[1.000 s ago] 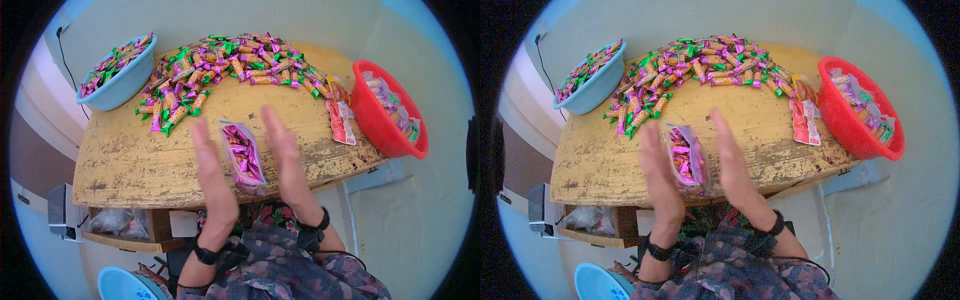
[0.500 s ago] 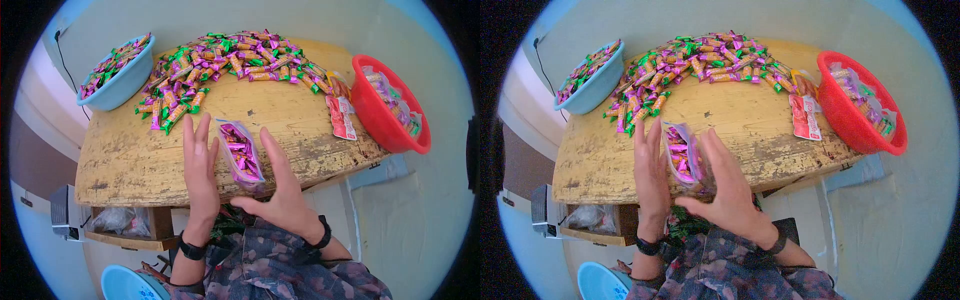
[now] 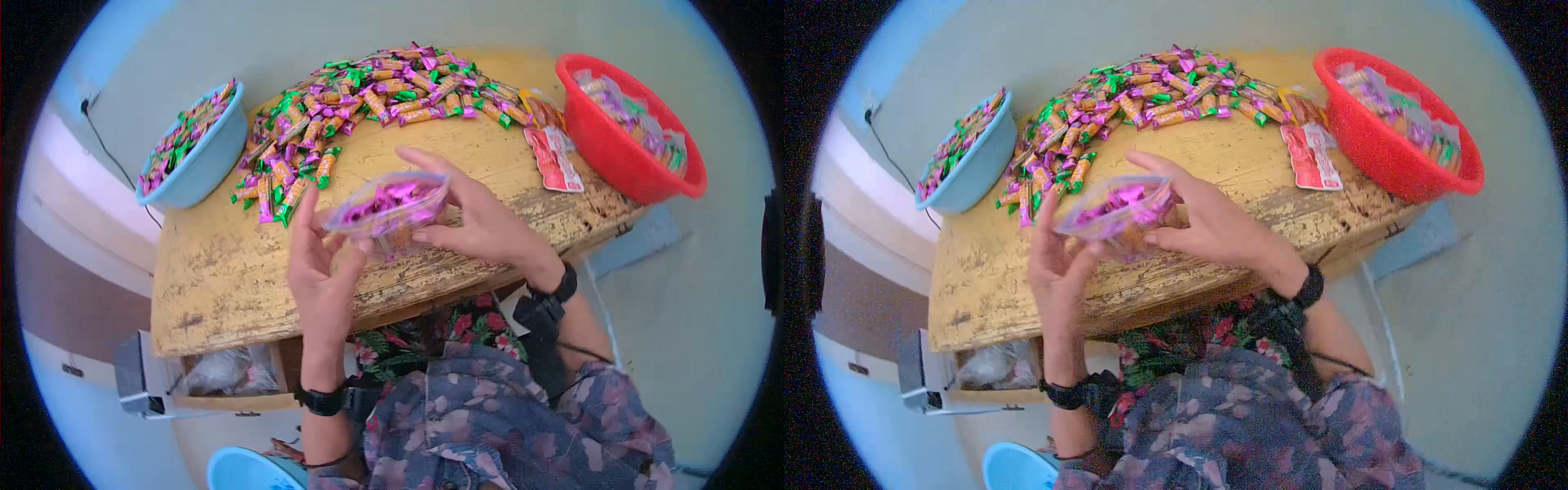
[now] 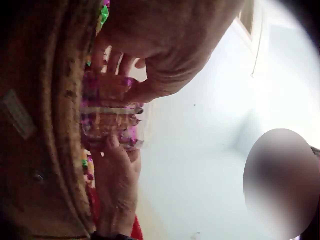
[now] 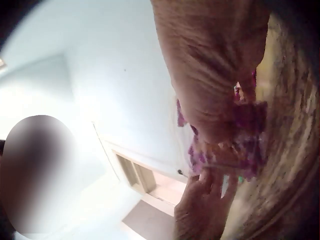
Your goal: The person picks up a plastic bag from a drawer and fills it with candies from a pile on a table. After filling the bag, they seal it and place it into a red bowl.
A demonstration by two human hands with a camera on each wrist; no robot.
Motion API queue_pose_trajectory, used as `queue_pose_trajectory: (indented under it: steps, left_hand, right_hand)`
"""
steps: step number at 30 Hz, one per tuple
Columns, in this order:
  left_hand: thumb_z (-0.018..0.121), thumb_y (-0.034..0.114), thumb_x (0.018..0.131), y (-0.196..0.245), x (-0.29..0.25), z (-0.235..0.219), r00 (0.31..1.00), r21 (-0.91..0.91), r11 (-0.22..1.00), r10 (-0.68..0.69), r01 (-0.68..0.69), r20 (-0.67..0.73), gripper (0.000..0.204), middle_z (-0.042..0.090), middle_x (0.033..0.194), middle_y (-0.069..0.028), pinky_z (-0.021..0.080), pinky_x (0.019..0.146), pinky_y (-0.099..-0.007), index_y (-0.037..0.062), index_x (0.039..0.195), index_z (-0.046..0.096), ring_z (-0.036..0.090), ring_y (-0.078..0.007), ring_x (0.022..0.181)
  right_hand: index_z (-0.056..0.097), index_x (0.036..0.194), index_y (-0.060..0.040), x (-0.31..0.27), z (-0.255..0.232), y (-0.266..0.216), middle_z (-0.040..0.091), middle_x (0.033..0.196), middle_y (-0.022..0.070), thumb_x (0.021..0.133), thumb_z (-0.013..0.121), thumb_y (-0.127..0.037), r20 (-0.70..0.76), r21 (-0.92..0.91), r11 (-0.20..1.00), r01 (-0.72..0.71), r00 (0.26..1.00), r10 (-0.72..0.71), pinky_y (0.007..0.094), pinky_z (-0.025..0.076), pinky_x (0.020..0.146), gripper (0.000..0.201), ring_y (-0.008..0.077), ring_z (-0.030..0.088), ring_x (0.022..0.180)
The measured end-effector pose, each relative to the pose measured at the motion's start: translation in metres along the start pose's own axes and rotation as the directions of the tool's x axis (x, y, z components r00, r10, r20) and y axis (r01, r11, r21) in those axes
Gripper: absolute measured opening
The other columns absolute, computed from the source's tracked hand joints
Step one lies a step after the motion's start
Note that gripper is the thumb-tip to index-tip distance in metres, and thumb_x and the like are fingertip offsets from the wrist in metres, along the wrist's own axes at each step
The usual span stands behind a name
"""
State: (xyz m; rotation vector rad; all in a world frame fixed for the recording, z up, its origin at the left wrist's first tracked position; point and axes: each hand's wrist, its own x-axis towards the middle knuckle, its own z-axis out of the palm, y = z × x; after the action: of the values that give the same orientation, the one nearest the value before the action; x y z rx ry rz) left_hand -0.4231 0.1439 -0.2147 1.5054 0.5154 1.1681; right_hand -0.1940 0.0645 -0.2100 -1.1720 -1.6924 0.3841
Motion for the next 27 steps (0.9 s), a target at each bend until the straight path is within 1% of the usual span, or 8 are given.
queue_pose_trajectory:
  steps: [1,8,11,14,17,20,25,27]
  left_hand:
    - [0.083,-0.001,0.088,-0.006,0.0,-0.005,0.991,0.012,0.991,-0.134,0.134,0.013,0.102,0.056,0.146,-0.0146,0.048,0.118,-0.0457,-0.0003,0.172,0.025,0.062,-0.0269,0.132]
    - [0.088,-0.001,0.082,0.002,0.005,0.002,0.986,0.079,0.99,-0.122,0.114,0.113,0.118,0.054,0.15,-0.0172,0.055,0.11,-0.0425,0.0016,0.174,0.015,0.061,-0.027,0.133]
    - [0.089,-0.001,0.082,-0.005,0.013,0.0,0.964,0.218,0.959,-0.216,0.18,0.153,0.105,0.064,0.141,-0.014,0.058,0.104,-0.0394,-0.0015,0.169,0.031,0.068,-0.0227,0.122]
    - [0.091,0.003,0.083,0.002,0.01,0.007,0.972,0.103,0.974,-0.212,0.202,0.1,0.07,0.073,0.134,-0.0107,0.059,0.101,-0.039,-0.0005,0.146,0.061,0.073,-0.0226,0.115]
    - [0.091,0.005,0.084,0.01,0.009,0.006,0.985,0.138,0.983,-0.136,0.12,0.11,0.065,0.073,0.132,-0.0118,0.06,0.1,-0.0387,-0.0007,0.143,0.064,0.074,-0.0212,0.111]
    - [0.092,0.006,0.084,-0.011,0.011,-0.008,0.949,0.387,0.898,-0.281,0.208,0.142,0.07,0.074,0.128,-0.0097,0.058,0.101,-0.0373,-0.0028,0.146,0.061,0.072,-0.0197,0.112]
    - [0.094,0.006,0.082,0.002,0.01,0.004,0.98,0.138,0.983,-0.141,0.122,0.138,0.115,0.058,0.154,-0.0171,0.052,0.113,-0.0409,0.0008,0.173,0.022,0.06,-0.0272,0.139]
    - [0.092,0.007,0.085,0.006,0.011,0.013,0.982,0.024,0.995,-0.104,0.101,0.161,0.105,0.059,0.152,-0.017,0.052,0.114,-0.0412,-0.0003,0.17,0.031,0.061,-0.0271,0.138]
  right_hand:
    - [0.034,0.171,-0.006,-0.001,0.0,0.004,0.054,0.159,0.0141,0.088,0.086,-0.011,0.044,0.039,0.995,-0.091,0.995,0.089,0.0419,0.042,0.123,0.098,0.026,0.052,0.146]
    - [0.031,0.173,-0.0101,-0.002,-0.004,0.009,0.058,0.149,0.0113,0.092,0.08,-0.001,0.141,0.308,0.918,-0.252,0.966,0.218,0.0378,0.049,0.115,0.094,0.0205,0.056,0.136]
    - [0.03,0.173,-0.0105,0.0,-0.006,0.011,0.06,0.14,0.0083,0.094,0.078,0.002,0.147,0.328,0.915,-0.234,0.97,0.195,0.036,0.051,0.11,0.093,0.017,0.059,0.125]
    - [0.03,0.173,-0.0093,0.005,-0.011,0.008,0.06,0.137,0.0071,0.095,0.076,0.002,0.145,0.3,0.929,-0.215,0.973,0.178,0.0359,0.052,0.108,0.091,0.0156,0.059,0.119]
    - [0.029,0.172,-0.0063,0.006,-0.018,-0.002,0.059,0.141,0.0084,0.096,0.075,0.003,0.192,0.32,0.913,-0.254,0.961,0.2,0.0363,0.051,0.11,0.09,0.0165,0.06,0.122]
    - [0.03,0.171,-0.0046,0.002,-0.014,0.019,0.057,0.148,0.0108,0.095,0.076,0.002,0.218,0.241,0.946,-0.215,0.962,0.163,0.0374,0.05,0.115,0.089,0.0183,0.059,0.131]
    - [0.031,0.17,-0.0036,-0.004,-0.011,0.019,0.058,0.153,0.0147,0.097,0.079,-0.007,0.133,0.293,0.942,-0.16,0.983,0.126,0.0393,0.049,0.119,0.087,0.0205,0.058,0.14]
    - [0.039,0.165,-0.0023,-0.001,-0.012,0.019,0.064,0.141,0.0143,0.098,0.08,-0.011,0.065,0.319,0.942,-0.106,0.994,0.09,0.0375,0.052,0.11,0.079,0.0199,0.062,0.128]
